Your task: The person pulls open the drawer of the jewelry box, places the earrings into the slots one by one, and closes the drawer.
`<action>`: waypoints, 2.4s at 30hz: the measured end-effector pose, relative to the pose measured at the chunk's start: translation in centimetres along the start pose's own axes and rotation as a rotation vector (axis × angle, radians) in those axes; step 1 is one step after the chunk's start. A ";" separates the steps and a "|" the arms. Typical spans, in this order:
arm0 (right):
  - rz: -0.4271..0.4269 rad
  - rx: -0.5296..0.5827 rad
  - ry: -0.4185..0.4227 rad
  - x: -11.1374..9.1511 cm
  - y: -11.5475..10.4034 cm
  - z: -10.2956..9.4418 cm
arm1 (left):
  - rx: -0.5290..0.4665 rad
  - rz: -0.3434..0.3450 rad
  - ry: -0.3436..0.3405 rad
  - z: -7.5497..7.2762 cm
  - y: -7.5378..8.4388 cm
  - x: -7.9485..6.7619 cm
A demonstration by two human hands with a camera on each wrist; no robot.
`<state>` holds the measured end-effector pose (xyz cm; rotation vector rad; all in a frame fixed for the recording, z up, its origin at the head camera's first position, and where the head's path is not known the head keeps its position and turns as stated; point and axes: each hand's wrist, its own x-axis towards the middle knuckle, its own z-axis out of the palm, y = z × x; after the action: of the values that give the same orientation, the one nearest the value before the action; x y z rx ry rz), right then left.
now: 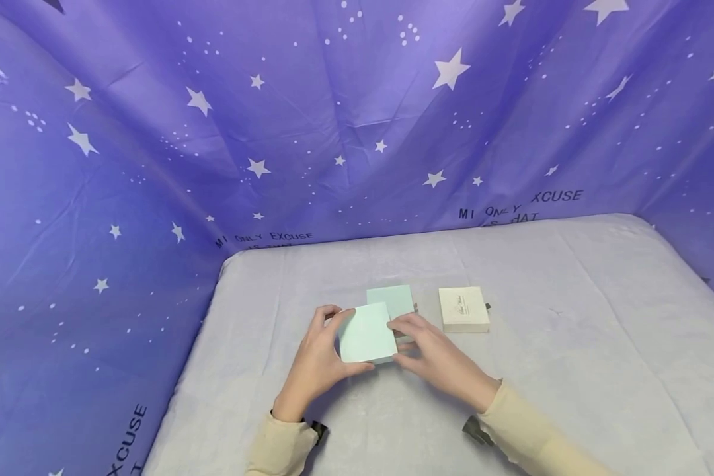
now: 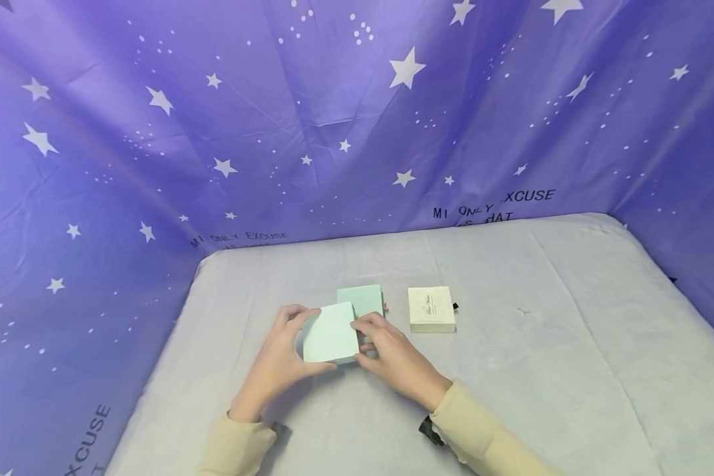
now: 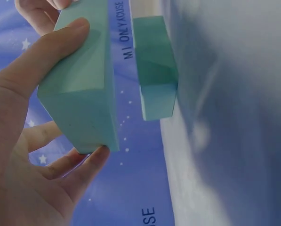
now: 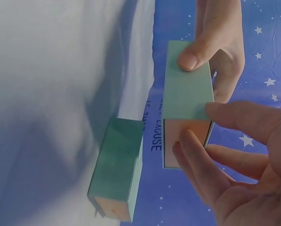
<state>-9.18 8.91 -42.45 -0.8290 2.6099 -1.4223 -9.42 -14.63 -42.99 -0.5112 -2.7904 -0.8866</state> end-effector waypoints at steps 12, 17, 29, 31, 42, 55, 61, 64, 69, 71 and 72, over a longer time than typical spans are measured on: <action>-0.010 -0.019 -0.058 -2.0 1.3 -0.9 | -0.009 0.021 -0.043 1.7 0.7 -0.4; -0.005 -0.016 -0.071 -2.5 1.7 -1.2 | 0.001 0.031 -0.067 2.4 0.9 -0.7; 0.003 -0.046 -0.076 -3.7 2.1 -1.8 | 0.025 0.066 -0.089 3.2 1.6 -0.8; 0.009 -0.055 -0.079 -3.8 2.2 -1.9 | 0.033 0.065 -0.098 3.3 1.7 -0.8; 0.067 -0.072 -0.125 -4.2 2.8 -2.1 | 0.073 0.048 -0.184 3.9 2.0 -0.9; 0.068 -0.124 -0.138 -4.3 3.0 -1.9 | 0.087 0.053 -0.306 4.4 1.7 -0.7; 0.051 -0.175 -0.132 -4.3 3.1 -1.9 | 0.074 0.045 -0.380 4.4 1.8 -0.4; 0.023 -0.226 -0.113 -4.4 3.2 -1.8 | 0.063 0.048 -0.397 4.5 1.7 -0.4; 0.005 -0.234 -0.090 -4.3 3.5 -1.8 | 0.052 0.041 -0.418 4.5 1.7 -0.3; 0.018 -0.196 -0.097 -4.1 3.8 -1.8 | 0.051 0.035 -0.422 4.4 1.8 -0.3; 0.026 -0.163 -0.105 -4.0 3.9 -1.9 | 0.049 0.030 -0.424 4.4 1.8 -0.3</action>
<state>-8.00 14.00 -45.29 -0.8574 2.6727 -1.1388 -8.75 -10.74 -45.71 -0.8151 -3.1582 -0.7770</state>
